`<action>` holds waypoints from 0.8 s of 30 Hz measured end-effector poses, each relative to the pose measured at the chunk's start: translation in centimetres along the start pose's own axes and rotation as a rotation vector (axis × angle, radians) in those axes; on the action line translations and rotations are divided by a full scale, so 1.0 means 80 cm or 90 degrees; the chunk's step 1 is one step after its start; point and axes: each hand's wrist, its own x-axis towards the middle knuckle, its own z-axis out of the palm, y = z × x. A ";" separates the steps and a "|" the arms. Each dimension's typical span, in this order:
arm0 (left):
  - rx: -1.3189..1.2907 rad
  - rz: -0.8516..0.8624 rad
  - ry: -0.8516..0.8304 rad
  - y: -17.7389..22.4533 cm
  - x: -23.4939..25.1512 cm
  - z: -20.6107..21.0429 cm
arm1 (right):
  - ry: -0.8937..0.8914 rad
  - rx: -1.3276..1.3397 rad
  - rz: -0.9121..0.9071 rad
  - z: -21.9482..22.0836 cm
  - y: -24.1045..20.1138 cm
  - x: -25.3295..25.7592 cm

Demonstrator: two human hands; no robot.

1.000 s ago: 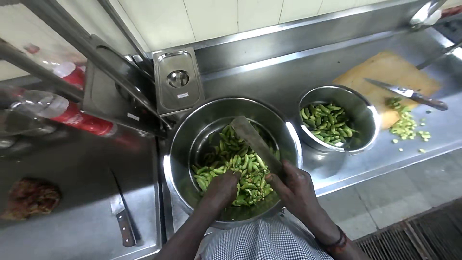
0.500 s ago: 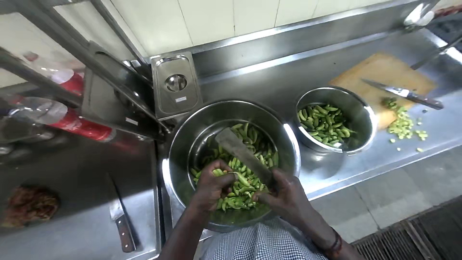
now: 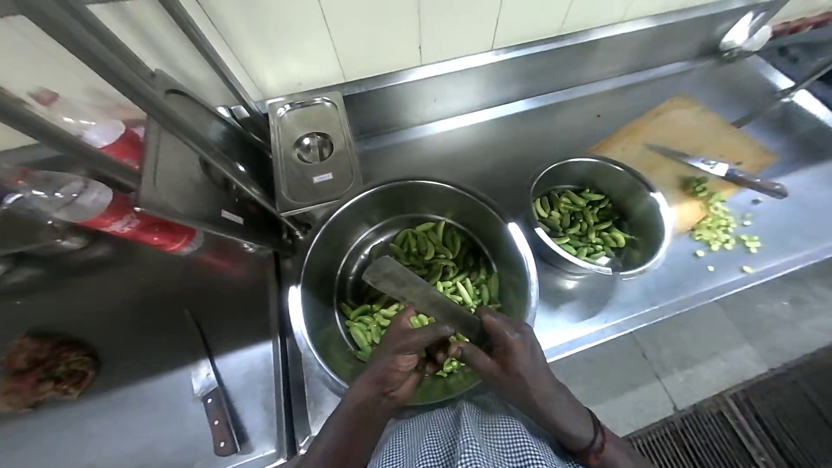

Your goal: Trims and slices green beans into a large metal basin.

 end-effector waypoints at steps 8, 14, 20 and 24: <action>-0.089 0.024 0.086 -0.016 0.000 0.013 | 0.014 -0.086 -0.026 0.002 0.005 -0.001; 0.293 0.271 0.157 -0.007 0.001 0.001 | 0.005 0.055 0.050 -0.003 0.011 0.002; 0.523 0.372 0.116 -0.010 0.000 -0.002 | -0.042 0.103 0.135 -0.008 0.007 0.008; 0.620 0.402 0.053 -0.011 -0.002 -0.002 | -0.060 0.105 0.144 -0.006 0.003 0.008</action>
